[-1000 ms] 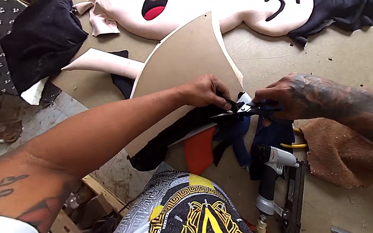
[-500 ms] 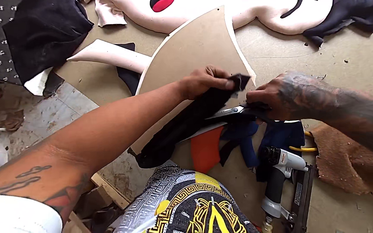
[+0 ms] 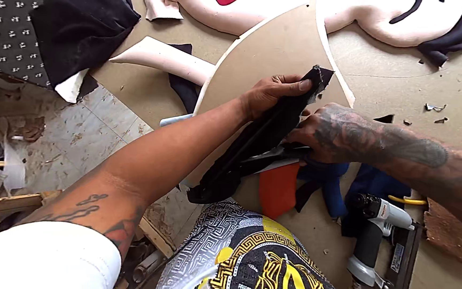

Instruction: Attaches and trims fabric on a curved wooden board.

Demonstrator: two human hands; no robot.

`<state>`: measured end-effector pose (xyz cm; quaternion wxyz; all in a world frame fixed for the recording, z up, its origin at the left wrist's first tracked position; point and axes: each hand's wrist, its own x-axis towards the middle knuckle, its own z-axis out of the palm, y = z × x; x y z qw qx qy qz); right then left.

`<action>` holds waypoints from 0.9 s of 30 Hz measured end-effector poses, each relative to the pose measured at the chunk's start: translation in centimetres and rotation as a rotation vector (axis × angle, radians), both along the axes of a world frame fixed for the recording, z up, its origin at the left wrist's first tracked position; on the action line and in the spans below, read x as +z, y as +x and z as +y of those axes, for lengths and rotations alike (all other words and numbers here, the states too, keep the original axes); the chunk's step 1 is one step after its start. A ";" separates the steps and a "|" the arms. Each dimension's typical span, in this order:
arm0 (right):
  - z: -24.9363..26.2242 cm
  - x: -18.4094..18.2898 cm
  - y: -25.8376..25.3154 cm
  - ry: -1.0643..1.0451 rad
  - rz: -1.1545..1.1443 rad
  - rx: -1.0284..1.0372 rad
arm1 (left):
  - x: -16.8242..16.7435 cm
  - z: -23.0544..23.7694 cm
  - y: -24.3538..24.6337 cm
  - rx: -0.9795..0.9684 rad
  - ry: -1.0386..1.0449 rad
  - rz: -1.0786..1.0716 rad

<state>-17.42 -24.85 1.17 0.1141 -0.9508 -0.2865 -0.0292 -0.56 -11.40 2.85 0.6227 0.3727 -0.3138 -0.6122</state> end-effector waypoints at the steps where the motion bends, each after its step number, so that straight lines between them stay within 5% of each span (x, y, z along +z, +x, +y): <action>1: 0.9 2.5 0.2 -0.087 0.113 -0.019 | 0.6 0.5 0.5 0.048 0.024 -0.018; 6: 0.8 4.4 -0.1 -0.208 0.239 -0.118 | 3.9 6.2 3.5 0.325 0.387 -0.498; 11: -0.1 4.6 -0.5 -0.195 0.243 -0.151 | 5.1 14.4 -1.1 -0.093 0.805 -1.390; 13: 0.6 4.8 0.0 -0.206 0.242 -0.139 | 4.9 15.5 -1.8 -0.221 0.772 -1.521; 15: 1.8 4.7 0.9 -0.195 0.239 -0.103 | 5.2 15.7 -0.7 -0.135 0.612 -1.432; 18: 4.8 6.1 2.3 -0.178 0.233 -0.055 | 5.6 15.1 1.7 0.092 0.255 -0.967; 20: 7.6 10.7 2.3 -0.170 0.330 -0.067 | 5.3 14.4 2.9 0.097 0.077 -0.719; 22: 12.1 19.1 3.7 -0.551 0.870 -0.173 | 4.9 14.3 3.2 0.081 0.023 -0.615; 23: 10.1 15.0 2.2 -0.245 0.471 -0.099 | 4.7 14.4 3.0 0.084 0.004 -0.576; 24: 9.3 12.1 2.3 -0.155 0.316 -0.062 | 4.5 14.5 2.7 0.093 -0.007 -0.541; 27: 9.6 10.1 2.9 -0.260 0.353 -0.079 | 3.9 14.8 1.7 0.124 -0.040 -0.475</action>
